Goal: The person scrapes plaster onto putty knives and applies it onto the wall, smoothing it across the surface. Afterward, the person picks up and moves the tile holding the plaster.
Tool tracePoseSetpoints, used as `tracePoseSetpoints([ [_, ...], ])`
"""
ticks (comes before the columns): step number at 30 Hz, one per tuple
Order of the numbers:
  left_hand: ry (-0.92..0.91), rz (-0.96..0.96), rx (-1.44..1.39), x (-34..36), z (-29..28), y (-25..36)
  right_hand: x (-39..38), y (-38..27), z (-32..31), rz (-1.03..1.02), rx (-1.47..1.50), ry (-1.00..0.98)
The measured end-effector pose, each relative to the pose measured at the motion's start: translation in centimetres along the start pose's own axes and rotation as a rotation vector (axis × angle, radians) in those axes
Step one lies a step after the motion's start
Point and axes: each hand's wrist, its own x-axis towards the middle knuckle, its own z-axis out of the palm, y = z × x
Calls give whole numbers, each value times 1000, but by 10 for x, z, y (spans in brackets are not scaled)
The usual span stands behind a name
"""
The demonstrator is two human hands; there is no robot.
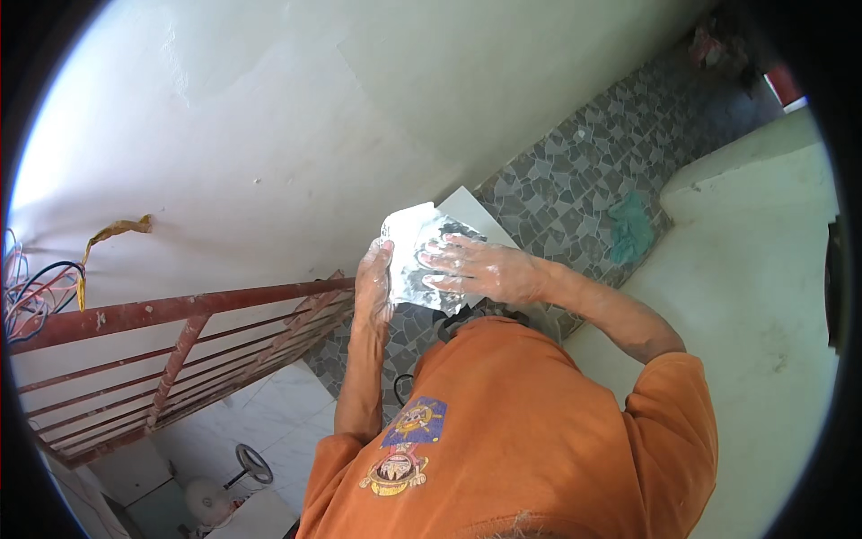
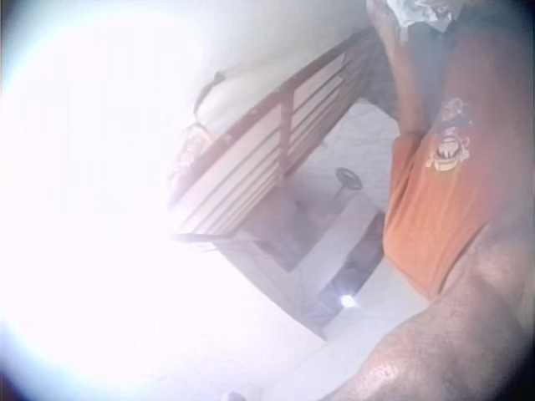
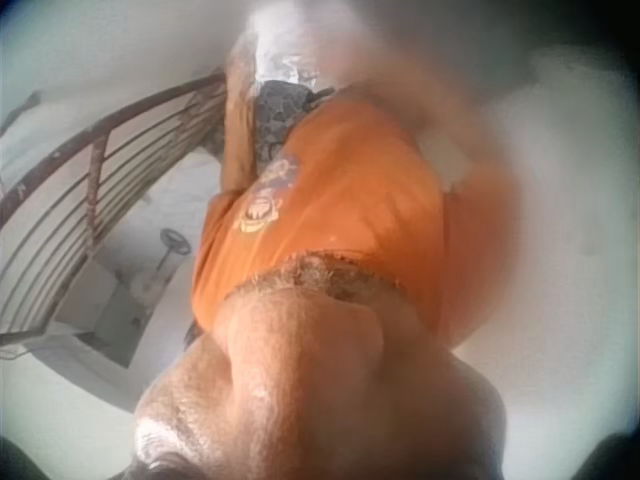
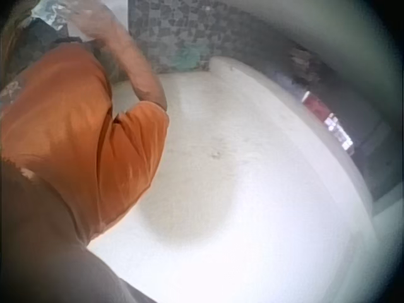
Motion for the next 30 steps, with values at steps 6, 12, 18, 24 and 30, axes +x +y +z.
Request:
tracePoseSetpoints([
  [6, -21, 111, 39, -1, -15, 19, -49, 27, -3, 177, 69, -34],
  [12, 170, 361, 161, -4, 20, 39, -62, 16, 27, 1281, 650, 238],
  [18, 159, 688, 440, 0, 35, 47, -21, -15, 33, 975, 1646, 1147],
  [24, 241, 1010, 881, -4, 50, 56, -7, -26, 24, 1042, 1426, 1064],
  [30, 246, 1264, 1107, -18, 49, 35, 20, -46, 19, 1165, 893, 787],
])
